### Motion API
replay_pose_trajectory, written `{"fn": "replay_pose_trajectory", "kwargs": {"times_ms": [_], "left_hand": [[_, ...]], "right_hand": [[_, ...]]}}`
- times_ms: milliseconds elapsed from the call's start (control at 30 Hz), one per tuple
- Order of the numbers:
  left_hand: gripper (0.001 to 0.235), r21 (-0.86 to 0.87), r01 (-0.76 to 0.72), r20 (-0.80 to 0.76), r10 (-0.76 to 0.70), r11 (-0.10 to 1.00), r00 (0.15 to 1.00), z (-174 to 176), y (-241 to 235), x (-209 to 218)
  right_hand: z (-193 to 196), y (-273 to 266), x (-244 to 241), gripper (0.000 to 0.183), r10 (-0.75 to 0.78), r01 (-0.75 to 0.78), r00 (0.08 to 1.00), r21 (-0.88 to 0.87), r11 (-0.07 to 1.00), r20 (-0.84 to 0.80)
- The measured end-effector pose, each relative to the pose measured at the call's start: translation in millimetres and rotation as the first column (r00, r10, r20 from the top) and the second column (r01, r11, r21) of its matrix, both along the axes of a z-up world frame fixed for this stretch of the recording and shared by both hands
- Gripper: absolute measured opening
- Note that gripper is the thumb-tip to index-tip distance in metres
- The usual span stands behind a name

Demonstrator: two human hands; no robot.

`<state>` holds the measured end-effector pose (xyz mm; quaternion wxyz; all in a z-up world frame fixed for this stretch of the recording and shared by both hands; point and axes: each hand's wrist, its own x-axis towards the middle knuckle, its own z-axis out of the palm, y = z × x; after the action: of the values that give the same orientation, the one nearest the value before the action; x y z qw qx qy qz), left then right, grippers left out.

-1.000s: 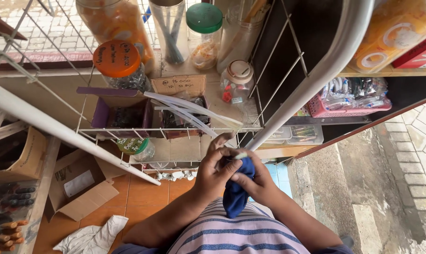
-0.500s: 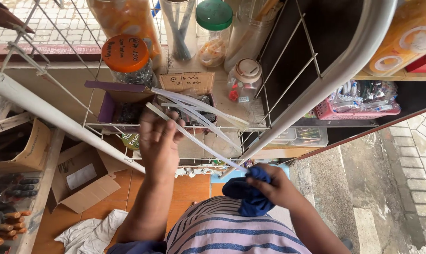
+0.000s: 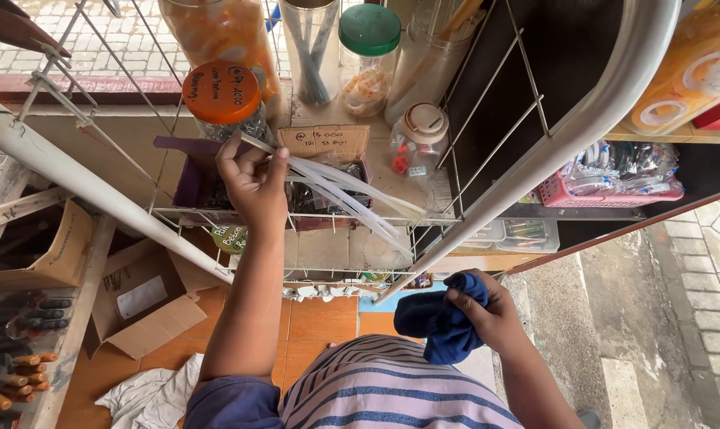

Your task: Organizing various hardware items like zip ties and jars on a retail display shelf.

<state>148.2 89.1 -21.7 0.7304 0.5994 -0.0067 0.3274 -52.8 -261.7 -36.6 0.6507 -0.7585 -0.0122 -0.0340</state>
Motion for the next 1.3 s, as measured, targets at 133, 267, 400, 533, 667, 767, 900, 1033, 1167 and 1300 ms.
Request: {"fn": "replay_pose_trajectory", "kwargs": {"times_ms": [133, 267, 400, 533, 667, 767, 900, 1033, 1167, 1300], "left_hand": [[0.068, 0.25, -0.114, -0.034, 0.127, 0.961, 0.991, -3.7, 2.2, 3.3], [0.06, 0.407, -0.093, -0.173, 0.176, 0.909, 0.969, 31.5, -6.3, -13.8], [0.055, 0.656, -0.122, -0.149, 0.286, 0.745, 0.947, 31.6, -6.3, -15.3], [0.047, 0.74, -0.161, -0.075, 0.317, 0.654, 0.946, 22.2, -5.3, -11.4], [0.037, 0.73, -0.188, -0.01, 0.286, 0.657, 0.958, 23.7, -4.9, -14.4], [0.024, 0.729, -0.266, 0.154, 0.228, 0.631, 0.962, 34.7, -12.1, -17.3], [0.021, 0.668, -0.206, 0.289, 0.005, 0.715, 0.957, 76.5, -42.0, -9.9], [0.019, 0.791, -0.02, 0.208, -0.238, 0.612, 0.949, 116.7, -90.8, 28.7], [0.017, 0.838, -0.002, 0.185, -0.28, 0.546, 0.942, 119.6, -137.6, 102.2], [0.02, 0.891, 0.054, 0.037, -0.191, 0.45, 0.981, 115.1, -176.9, 160.8]], "right_hand": [[2.2, 1.3, -3.1, 0.01, -0.027, 0.027, 1.0, 0.003, 1.0, -0.012], [1.4, 0.0, -5.2, 0.014, 0.018, -0.02, 0.999, -0.046, 0.999, -0.048], [1.6, 1.1, -6.0, 0.015, 0.027, -0.03, 0.997, -0.046, 0.998, -0.071], [-2.0, 2.5, -7.1, 0.016, 0.034, -0.036, 0.997, -0.036, 0.999, -0.066], [-1.5, 2.2, -7.8, 0.017, 0.028, -0.03, 0.998, -0.043, 0.999, -0.054], [0.7, -0.9, -7.8, 0.016, 0.016, -0.017, 0.999, -0.026, 1.0, -0.039], [-0.9, -7.7, -7.2, 0.025, -0.023, 0.039, 0.994, 0.141, 0.989, -0.108], [-5.6, -17.1, -4.3, 0.04, -0.092, 0.112, 0.991, 0.242, 0.964, -0.092], [-15.4, -24.1, -1.3, 0.049, -0.196, 0.215, 0.976, 0.322, 0.922, -0.091], [-9.2, -15.9, 3.6, 0.047, -0.126, 0.107, 0.992, 0.524, 0.845, 0.001]]}}
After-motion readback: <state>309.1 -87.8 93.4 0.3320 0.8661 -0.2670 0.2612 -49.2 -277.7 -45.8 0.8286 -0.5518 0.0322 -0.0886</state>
